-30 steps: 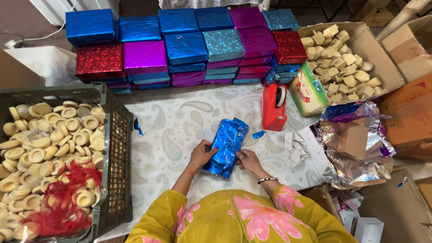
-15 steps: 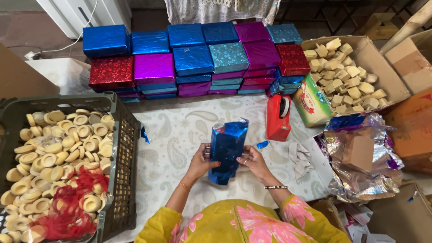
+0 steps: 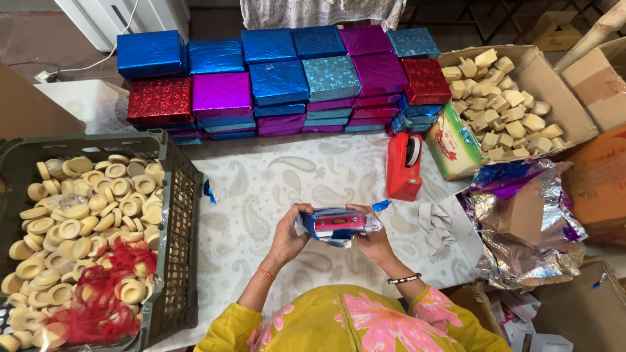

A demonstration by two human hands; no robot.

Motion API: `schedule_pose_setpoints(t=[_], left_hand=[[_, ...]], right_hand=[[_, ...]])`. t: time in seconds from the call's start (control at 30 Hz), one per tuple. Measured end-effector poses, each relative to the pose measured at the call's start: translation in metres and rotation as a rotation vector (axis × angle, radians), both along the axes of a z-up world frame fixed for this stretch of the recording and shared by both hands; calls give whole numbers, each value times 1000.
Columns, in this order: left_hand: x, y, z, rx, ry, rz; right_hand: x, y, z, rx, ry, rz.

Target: The person wraps a small box in blue foil and secures it with tape, then wraps a second pink and white box in blue foil.

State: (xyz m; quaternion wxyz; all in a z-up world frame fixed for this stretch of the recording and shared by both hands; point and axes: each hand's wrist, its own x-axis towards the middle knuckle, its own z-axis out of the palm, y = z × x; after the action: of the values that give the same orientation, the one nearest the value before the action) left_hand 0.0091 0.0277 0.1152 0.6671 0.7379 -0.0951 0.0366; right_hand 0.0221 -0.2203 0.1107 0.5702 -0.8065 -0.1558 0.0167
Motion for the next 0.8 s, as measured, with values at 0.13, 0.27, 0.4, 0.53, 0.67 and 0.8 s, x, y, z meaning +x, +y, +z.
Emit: schedule_pose_setpoints(t=[0.13, 0.27, 0.4, 0.53, 0.67, 0.8], left_hand=[[-2, -3, -15, 33, 29, 19], [-4, -7, -24, 15, 172, 17], [-3, -12, -41, 10, 141, 30], [-5, -15, -43, -29, 142, 40], [-2, -17, -57, 4, 219, 73], [2, -22, -59, -99, 285, 49]], right_hand=[[0, 0, -17, -49, -59, -14], [5, -3, -48, 191, 179, 15], [12, -6, -82, 70, 207, -35], [15, -9, -102, 230, 369, 2], [12, -5, -91, -124, 216, -32], [11, -3, -78, -215, 285, -55]])
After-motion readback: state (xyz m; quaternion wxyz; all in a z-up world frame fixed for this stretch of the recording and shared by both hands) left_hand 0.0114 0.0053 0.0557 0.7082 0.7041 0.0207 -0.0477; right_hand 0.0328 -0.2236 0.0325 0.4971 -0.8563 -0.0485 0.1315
